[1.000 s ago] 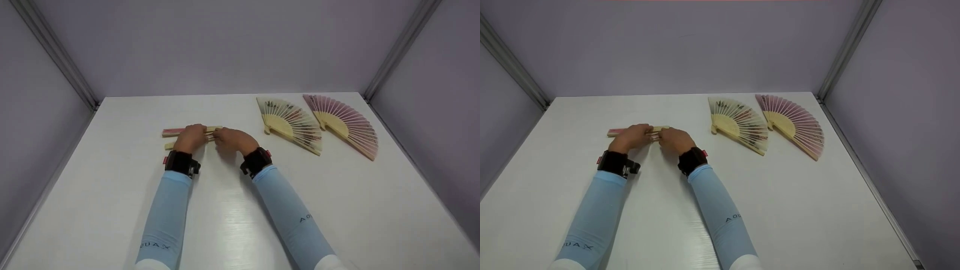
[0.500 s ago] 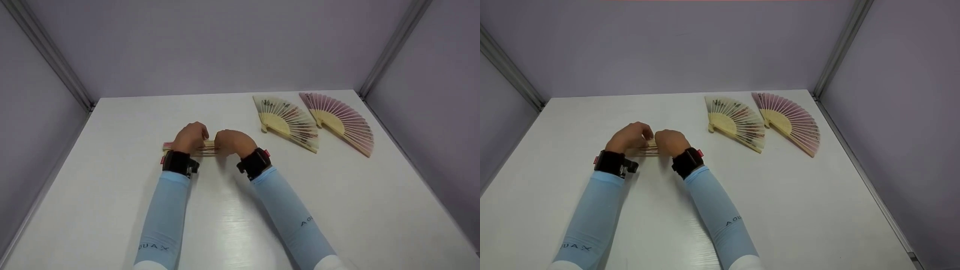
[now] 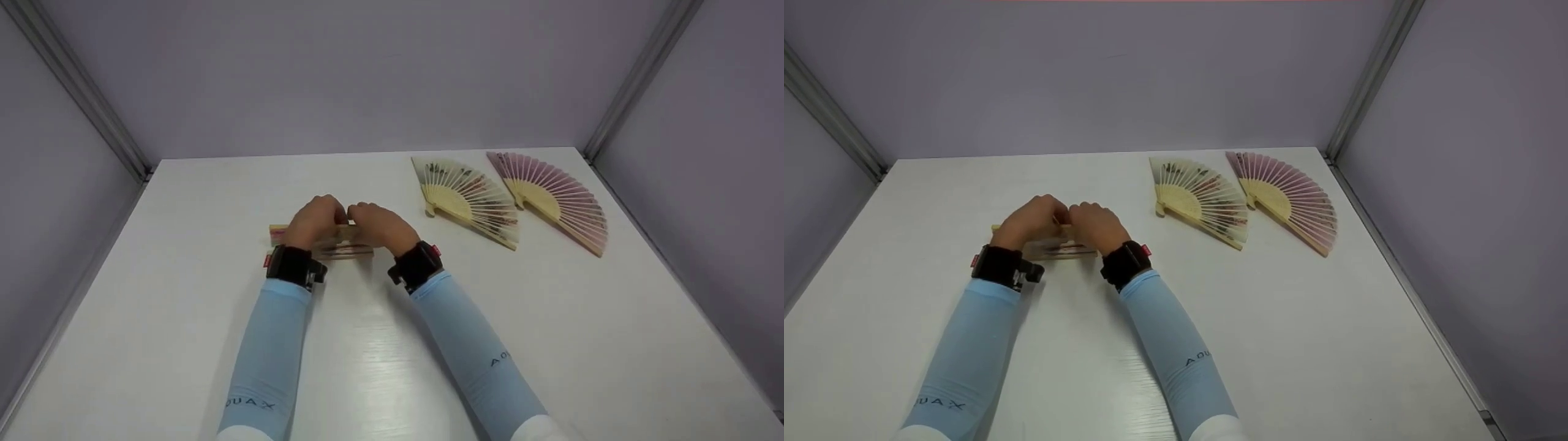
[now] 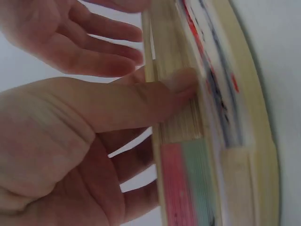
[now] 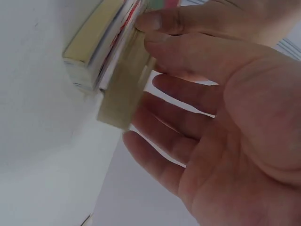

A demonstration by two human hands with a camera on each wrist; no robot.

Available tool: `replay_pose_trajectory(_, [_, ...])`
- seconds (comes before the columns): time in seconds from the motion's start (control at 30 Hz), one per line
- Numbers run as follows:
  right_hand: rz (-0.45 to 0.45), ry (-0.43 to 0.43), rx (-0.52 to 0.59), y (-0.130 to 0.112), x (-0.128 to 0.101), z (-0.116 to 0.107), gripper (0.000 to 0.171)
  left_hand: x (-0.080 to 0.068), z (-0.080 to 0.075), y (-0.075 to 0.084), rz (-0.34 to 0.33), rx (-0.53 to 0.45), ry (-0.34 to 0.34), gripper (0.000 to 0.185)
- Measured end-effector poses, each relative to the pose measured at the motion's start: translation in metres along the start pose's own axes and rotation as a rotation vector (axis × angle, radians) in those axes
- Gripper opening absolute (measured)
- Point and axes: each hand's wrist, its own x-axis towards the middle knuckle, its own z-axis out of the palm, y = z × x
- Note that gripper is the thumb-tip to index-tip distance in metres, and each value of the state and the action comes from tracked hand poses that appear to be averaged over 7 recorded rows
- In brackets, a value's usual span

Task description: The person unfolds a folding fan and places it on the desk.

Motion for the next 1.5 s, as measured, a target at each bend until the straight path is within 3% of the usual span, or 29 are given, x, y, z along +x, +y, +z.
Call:
replay_pose_trajectory(0.17, [0.010, 0.080, 0.032, 0.005, 0.001, -0.003, 0.023, -0.003, -0.007, 0.013, 0.018, -0.015, 0.069, 0.028])
replay_pose_trajectory(0.43, [-0.083, 0.213, 0.141, 0.012, -0.003, -0.010, 0.002, -0.008, -0.013, 0.027, 0.015, -0.031, 0.107, 0.029])
replay_pose_trajectory(0.53, [-0.099, 0.237, 0.183, 0.017, -0.004, -0.011, 0.003, -0.008, -0.013, 0.029, 0.043, -0.040, 0.144, 0.028])
replay_pose_trajectory(0.6, [-0.101, 0.259, 0.223, 0.022, -0.005, -0.013, 0.005, -0.006, -0.011, 0.030, 0.097, -0.038, 0.219, 0.030])
replay_pose_trajectory(0.7, [-0.084, 0.296, 0.309, 0.034, -0.006, -0.017, 0.010, -0.002, -0.010, 0.032, 0.229, 0.003, 0.383, 0.032])
replay_pose_trajectory(0.83, [-0.030, 0.340, 0.495, 0.054, -0.011, -0.023, 0.013, 0.004, -0.006, 0.037, 0.394, 0.035, 0.586, 0.035])
replay_pose_trajectory(0.93, [0.018, 0.367, 0.668, 0.070, -0.017, -0.026, 0.017, 0.009, 0.001, 0.045, 0.425, -0.022, 0.667, 0.042])
replay_pose_trajectory(1.03, [0.054, 0.403, 0.835, 0.083, -0.023, -0.030, 0.021, 0.013, 0.012, 0.054, 0.397, -0.137, 0.647, 0.052])
replay_pose_trajectory(1.2, [0.103, 0.464, 1.056, 0.092, -0.027, -0.037, 0.025, 0.022, 0.022, 0.077, 0.318, -0.424, 0.441, 0.063])
replay_pose_trajectory(1.3, [0.117, 0.445, 1.127, 0.091, -0.028, -0.039, 0.025, 0.027, 0.026, 0.089, 0.257, -0.587, 0.364, 0.057])
replay_pose_trajectory(1.4, [0.118, 0.390, 1.174, 0.087, -0.028, -0.040, 0.029, 0.031, 0.028, 0.096, 0.200, -0.678, 0.371, 0.047])
replay_pose_trajectory(1.5, [0.103, 0.359, 1.152, 0.083, -0.028, -0.041, 0.035, 0.033, 0.027, 0.097, 0.158, -0.713, 0.421, 0.038])
